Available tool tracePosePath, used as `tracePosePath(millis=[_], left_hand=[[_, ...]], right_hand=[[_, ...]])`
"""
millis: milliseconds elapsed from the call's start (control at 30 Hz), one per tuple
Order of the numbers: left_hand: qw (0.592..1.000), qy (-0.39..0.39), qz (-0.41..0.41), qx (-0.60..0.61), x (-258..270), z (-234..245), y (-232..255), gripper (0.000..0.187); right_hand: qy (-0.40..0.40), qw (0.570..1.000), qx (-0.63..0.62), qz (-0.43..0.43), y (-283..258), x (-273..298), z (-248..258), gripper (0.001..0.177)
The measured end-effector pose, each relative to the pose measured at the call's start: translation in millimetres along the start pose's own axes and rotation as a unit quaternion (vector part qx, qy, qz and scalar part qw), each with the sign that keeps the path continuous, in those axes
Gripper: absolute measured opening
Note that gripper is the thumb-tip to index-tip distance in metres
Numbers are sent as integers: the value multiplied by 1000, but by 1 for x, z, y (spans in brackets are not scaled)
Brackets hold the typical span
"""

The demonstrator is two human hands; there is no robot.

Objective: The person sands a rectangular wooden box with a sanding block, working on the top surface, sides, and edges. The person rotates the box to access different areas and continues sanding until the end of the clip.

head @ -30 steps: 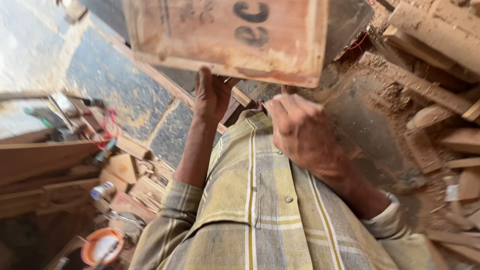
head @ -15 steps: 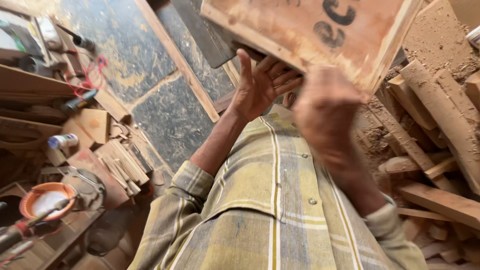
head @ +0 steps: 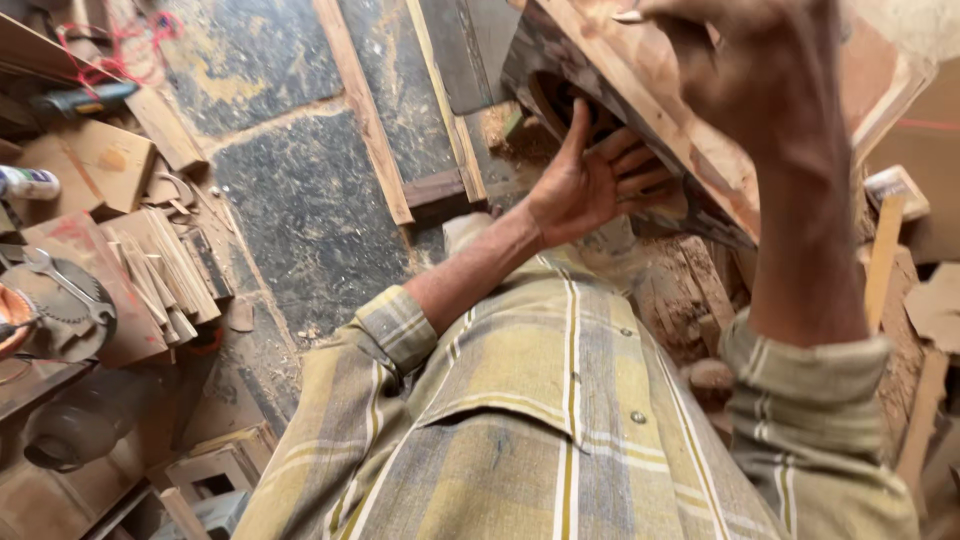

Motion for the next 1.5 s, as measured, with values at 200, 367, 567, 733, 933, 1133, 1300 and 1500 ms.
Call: tracePosePath(millis=[200,367,567,733,933,1133,1300,1500], left_hand=[[999,5,1,-45,-5,29,-19,112],[939,21,0,-342,6,48,-13,82],[877,-6,6,-481,16,39,-47,75],[826,78,-27,-558,-12,45,-86,88],[948,84,-125,-281,-46,47,-97,117],[911,194,-250,-265,-34,33,-92,119],[904,231,-242,-266,-39,18,-88,127],[897,245,-278,-243,-52,13,-87,123]], right_hand=[[-264,961,21,-76,-11,35,34,17],[-180,953,-56,-238,-26,133,92,11],[410,664,-258,-569,8,309,44,21],[499,543,-402,-542,36,371,-11,24],[404,535,-536,-513,39,416,-32,22],[305,606,-567,-466,43,406,-53,24],[244,643,-550,-474,52,390,-50,24],[313,533,-621,-483,69,424,-69,20]])
Point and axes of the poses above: each hand's wrist, its own x-axis away from the middle knuckle, its own z-axis out of the back of the hand, y = z × x, the point moved 4 cm from there along -x, towards the middle knuckle, and after that the axes turned 2 degrees about x, right-handed, at the moved point
